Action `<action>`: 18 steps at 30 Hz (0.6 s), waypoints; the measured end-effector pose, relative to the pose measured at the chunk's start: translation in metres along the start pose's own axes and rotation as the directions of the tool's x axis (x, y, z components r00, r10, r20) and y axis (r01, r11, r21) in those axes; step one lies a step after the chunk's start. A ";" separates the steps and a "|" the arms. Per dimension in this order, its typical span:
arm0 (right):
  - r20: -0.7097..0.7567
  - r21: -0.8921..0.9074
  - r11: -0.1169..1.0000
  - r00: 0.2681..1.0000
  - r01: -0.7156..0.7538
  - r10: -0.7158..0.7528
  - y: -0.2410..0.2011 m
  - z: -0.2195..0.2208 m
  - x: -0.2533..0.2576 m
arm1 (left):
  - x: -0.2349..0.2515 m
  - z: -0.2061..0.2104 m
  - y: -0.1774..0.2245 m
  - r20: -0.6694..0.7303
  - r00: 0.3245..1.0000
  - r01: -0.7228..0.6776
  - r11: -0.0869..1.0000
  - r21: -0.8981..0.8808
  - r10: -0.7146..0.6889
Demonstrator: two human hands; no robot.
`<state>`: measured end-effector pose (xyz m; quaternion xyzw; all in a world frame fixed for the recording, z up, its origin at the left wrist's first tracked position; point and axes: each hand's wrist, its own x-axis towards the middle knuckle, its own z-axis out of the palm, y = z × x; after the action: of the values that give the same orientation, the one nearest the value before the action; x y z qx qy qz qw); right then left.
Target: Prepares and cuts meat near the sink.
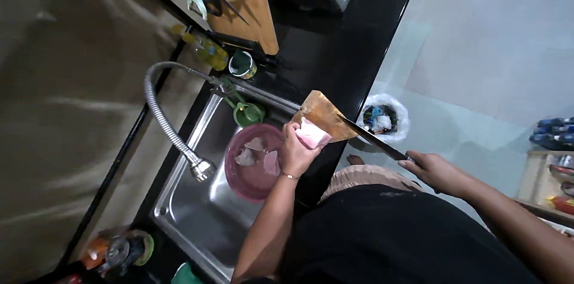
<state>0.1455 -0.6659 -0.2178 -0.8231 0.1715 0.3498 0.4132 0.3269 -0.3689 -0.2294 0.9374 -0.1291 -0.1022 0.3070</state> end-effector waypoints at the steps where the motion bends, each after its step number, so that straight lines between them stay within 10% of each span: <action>1: 0.000 0.003 1.000 1.000 -0.001 0.001 0.000 0.000 0.000 | -0.003 0.001 -0.004 -0.030 0.999 -0.031 0.999 -0.032 0.030; 4: 0.004 0.012 1.000 1.000 0.000 0.000 0.001 0.000 0.001 | -0.008 -0.001 -0.019 -0.116 0.987 -0.146 0.939 -0.313 0.115; 9: 0.012 0.018 1.000 1.000 -0.008 0.007 0.001 0.000 0.001 | -0.008 -0.020 -0.029 -0.011 0.997 -0.045 0.454 -0.890 0.077; 14: 0.017 0.012 1.000 1.000 -0.026 0.026 0.000 0.001 0.001 | -0.010 -0.015 -0.038 -0.033 0.993 -0.025 -0.075 -0.997 0.110; 18: 0.018 0.017 1.000 1.000 -0.026 0.026 -0.001 0.001 0.001 | -0.004 -0.010 -0.031 -0.016 0.989 0.005 -0.146 -0.989 0.145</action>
<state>0.1463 -0.6648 -0.2182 -0.8139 0.1815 0.3610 0.4175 0.3314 -0.3384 -0.2400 0.3669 -0.0723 -0.1942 0.9069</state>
